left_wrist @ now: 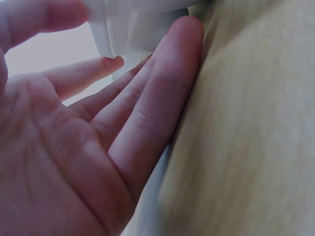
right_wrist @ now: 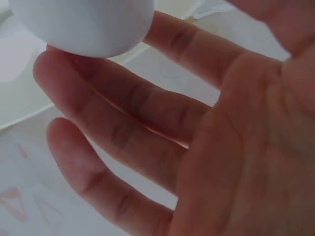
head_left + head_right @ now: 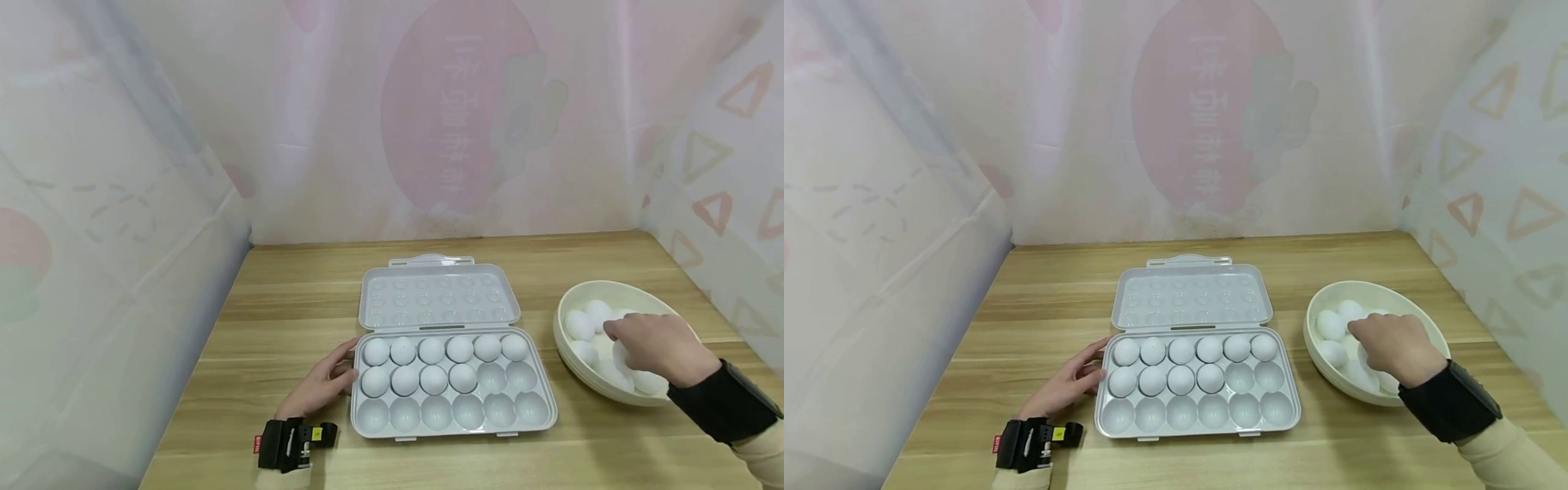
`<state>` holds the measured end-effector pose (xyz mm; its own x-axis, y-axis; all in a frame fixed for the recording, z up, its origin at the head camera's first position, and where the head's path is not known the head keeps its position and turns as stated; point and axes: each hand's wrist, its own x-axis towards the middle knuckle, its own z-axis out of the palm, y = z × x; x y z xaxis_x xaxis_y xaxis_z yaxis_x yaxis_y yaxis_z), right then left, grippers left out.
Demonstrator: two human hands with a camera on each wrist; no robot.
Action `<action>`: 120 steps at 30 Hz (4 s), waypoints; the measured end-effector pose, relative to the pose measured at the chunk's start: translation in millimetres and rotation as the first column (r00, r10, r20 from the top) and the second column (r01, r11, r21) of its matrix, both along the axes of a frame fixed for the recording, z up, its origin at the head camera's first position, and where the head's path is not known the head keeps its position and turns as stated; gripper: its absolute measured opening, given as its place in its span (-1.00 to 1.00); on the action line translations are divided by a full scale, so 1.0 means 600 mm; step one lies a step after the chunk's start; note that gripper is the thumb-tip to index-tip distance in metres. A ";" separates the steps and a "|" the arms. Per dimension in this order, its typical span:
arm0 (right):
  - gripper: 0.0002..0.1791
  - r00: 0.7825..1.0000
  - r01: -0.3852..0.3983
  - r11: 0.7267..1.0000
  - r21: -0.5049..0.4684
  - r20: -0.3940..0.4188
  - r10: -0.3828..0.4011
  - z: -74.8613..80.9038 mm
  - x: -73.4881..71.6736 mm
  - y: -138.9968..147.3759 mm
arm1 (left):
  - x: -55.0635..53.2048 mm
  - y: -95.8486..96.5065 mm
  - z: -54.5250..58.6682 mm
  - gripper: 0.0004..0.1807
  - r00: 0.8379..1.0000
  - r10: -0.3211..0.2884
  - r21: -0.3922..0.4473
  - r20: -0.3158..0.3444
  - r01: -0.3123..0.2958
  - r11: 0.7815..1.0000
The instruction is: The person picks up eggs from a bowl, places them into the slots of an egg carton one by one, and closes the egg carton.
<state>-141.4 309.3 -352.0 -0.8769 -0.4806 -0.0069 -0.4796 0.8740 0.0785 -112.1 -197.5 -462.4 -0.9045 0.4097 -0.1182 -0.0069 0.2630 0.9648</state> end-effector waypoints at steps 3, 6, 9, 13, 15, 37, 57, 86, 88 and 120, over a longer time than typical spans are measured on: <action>-0.71 0.999 -0.006 1.000 0.003 -0.054 0.006 0.017 0.008 -0.018 | 0.000 0.001 0.002 -0.36 1.000 -0.002 0.001 0.004 0.002 1.000; -0.75 0.993 -0.020 1.000 0.012 -0.119 0.021 0.033 0.016 -0.037 | 0.000 0.001 0.002 -0.36 1.000 -0.004 0.005 0.006 0.004 1.000; -0.72 0.987 -0.043 0.999 0.030 -0.156 0.047 0.046 0.021 -0.058 | 0.001 0.000 0.002 -0.36 1.000 -0.004 0.008 0.008 0.004 1.000; -0.65 0.984 -0.069 0.997 0.047 -0.163 0.075 0.055 0.027 -0.084 | 0.001 0.000 0.003 -0.36 1.000 -0.005 0.007 0.009 0.005 1.000; -0.62 0.980 -0.083 0.995 0.055 -0.177 0.091 0.057 0.030 -0.094 | 0.001 0.000 0.004 -0.36 1.000 -0.006 0.004 0.008 0.006 1.000; -0.63 0.896 -0.316 0.949 0.000 -0.329 0.298 0.003 0.044 -0.194 | -0.001 0.000 -0.001 -0.36 1.000 0.010 -0.011 0.027 -0.009 1.000; -0.71 0.897 -0.327 0.945 -0.026 -0.322 0.302 -0.072 0.031 -0.238 | 0.000 -0.002 0.000 -0.36 0.999 0.015 -0.015 0.028 -0.015 1.000; -0.67 0.906 -0.316 0.948 -0.022 -0.302 0.295 -0.092 0.029 -0.239 | 0.001 -0.003 0.005 -0.37 0.999 0.023 -0.027 0.041 -0.022 0.999; -0.63 0.912 -0.307 0.952 -0.020 -0.294 0.288 -0.088 0.030 -0.237 | 0.000 -0.004 0.004 -0.37 0.999 0.015 -0.022 0.041 -0.015 1.000; -0.84 0.998 0.024 0.976 -0.217 0.064 -0.011 0.005 -0.038 -0.078 | 0.000 -0.002 -0.003 -0.37 0.999 -0.013 0.022 0.040 0.012 1.000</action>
<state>-164.2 262.6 -349.2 -0.8864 -0.4611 0.0414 -0.4620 0.8752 -0.1437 -112.4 -199.0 -464.3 -0.8940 0.4238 -0.1455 -0.0430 0.2420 0.9693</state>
